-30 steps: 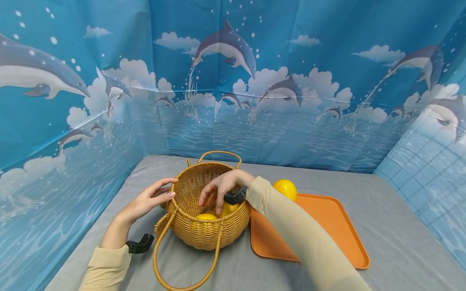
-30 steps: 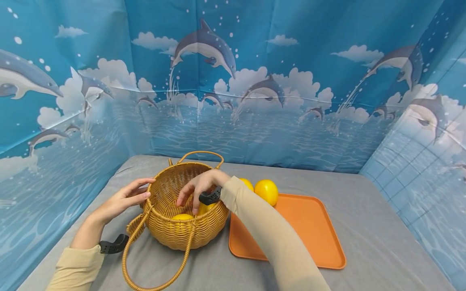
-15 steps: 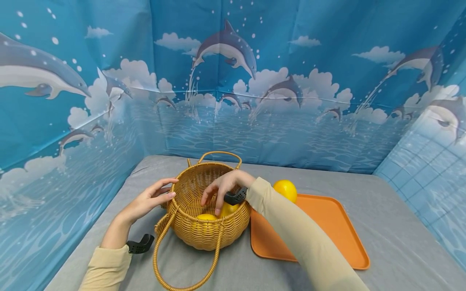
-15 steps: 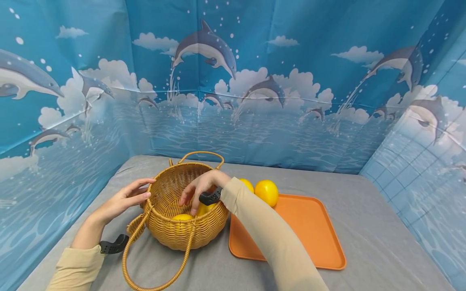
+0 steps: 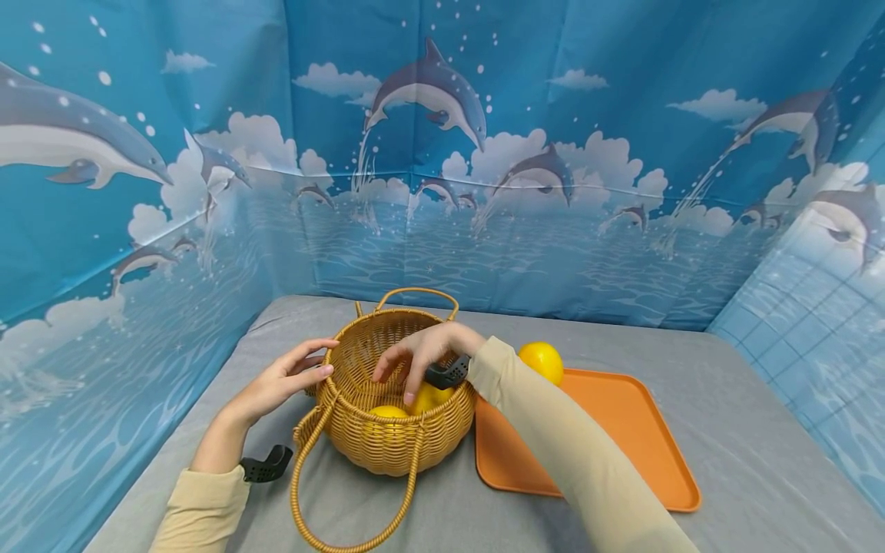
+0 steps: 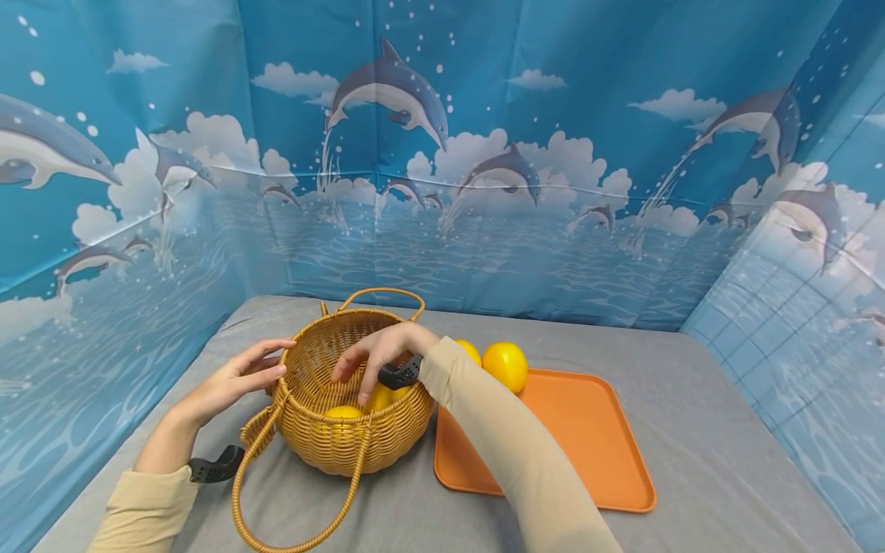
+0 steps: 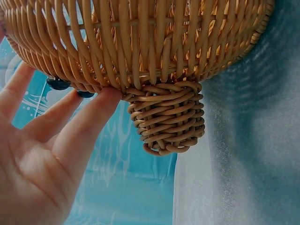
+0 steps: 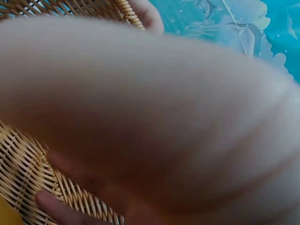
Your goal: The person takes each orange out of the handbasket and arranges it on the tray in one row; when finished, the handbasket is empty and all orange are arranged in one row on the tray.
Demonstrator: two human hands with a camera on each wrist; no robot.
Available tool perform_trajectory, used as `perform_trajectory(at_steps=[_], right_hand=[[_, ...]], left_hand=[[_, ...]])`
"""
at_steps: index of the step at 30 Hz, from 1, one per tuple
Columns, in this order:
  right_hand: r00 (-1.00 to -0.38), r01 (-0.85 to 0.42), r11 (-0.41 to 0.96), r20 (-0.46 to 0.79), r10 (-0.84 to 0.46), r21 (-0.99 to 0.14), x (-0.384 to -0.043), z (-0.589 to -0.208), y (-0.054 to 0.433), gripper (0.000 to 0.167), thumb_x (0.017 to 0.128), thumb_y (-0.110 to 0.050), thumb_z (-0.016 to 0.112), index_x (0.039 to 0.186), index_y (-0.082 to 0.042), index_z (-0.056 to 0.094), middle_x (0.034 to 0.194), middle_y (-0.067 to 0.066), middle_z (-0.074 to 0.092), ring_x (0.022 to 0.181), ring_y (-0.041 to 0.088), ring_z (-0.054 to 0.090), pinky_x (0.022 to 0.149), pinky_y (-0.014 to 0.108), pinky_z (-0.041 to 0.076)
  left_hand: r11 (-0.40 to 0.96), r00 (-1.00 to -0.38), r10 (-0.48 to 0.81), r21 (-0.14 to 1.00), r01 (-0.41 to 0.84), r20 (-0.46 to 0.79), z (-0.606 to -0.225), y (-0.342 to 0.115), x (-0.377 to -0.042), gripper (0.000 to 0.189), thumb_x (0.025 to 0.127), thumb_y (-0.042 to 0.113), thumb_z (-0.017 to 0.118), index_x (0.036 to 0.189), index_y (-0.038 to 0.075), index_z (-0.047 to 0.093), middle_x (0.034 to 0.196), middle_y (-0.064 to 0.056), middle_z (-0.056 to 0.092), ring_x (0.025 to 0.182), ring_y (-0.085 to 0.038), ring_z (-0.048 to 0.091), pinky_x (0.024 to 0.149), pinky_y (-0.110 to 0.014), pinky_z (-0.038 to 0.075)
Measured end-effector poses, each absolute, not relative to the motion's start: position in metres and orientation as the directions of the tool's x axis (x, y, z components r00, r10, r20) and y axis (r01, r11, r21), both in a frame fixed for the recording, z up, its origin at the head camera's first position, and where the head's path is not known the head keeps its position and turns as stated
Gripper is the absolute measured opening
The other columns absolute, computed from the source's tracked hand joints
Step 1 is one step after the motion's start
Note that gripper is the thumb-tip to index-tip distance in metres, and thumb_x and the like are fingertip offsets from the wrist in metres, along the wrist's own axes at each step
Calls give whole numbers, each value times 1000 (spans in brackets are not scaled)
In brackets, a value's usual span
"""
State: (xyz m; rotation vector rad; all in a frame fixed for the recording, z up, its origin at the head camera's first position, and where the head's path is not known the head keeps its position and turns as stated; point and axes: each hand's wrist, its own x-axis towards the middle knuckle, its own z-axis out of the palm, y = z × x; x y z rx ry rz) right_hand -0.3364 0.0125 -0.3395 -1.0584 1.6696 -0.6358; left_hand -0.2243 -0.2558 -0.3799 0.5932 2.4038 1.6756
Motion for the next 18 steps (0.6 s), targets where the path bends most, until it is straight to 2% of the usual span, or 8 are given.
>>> perform_trajectory(at_steps=[2,7,9,14,18], right_hand=[[-114,-353,489,-483,-868,-797,-336,-339,13,66,81,-2,71,139,0,39,144,18,34,129,34,36,97,28,39],[-149,-420,597,-597,-789,-684,-335,-337,13,70,79,-9,75,140,-12,42,142,-2,39,133,17,32,99,24,35],[-149,-425,626,-632,-761,-654,-334,-337,13,70,78,-7,76,140,-14,43,141,-6,39,133,14,31,99,23,35],[-156,-444,653,-664,-731,-614,-332,-337,14,68,78,-1,75,138,-14,45,138,-1,41,124,11,38,93,24,41],[-181,-433,644,-639,-748,-631,-332,-338,14,63,80,-2,74,136,-13,48,136,-1,43,119,11,41,88,24,43]], left_hand=[[297,-910,403,926,232,99,-380,-256,-224,48,98,27,52,141,13,38,149,-13,29,137,-39,22,93,-52,38],[298,-910,403,926,230,96,-380,-256,-224,48,98,27,52,141,14,38,149,-13,29,137,-39,21,93,-51,39],[298,-910,402,927,229,96,-380,-256,-224,48,98,27,52,141,14,38,149,-12,29,137,-39,21,93,-51,39],[295,-911,401,927,229,97,-380,-256,-224,48,97,27,53,141,14,39,149,-12,29,137,-39,22,93,-51,39],[294,-910,402,928,230,98,-380,-256,-224,48,98,27,52,141,14,38,149,-12,29,137,-39,21,93,-52,39]])
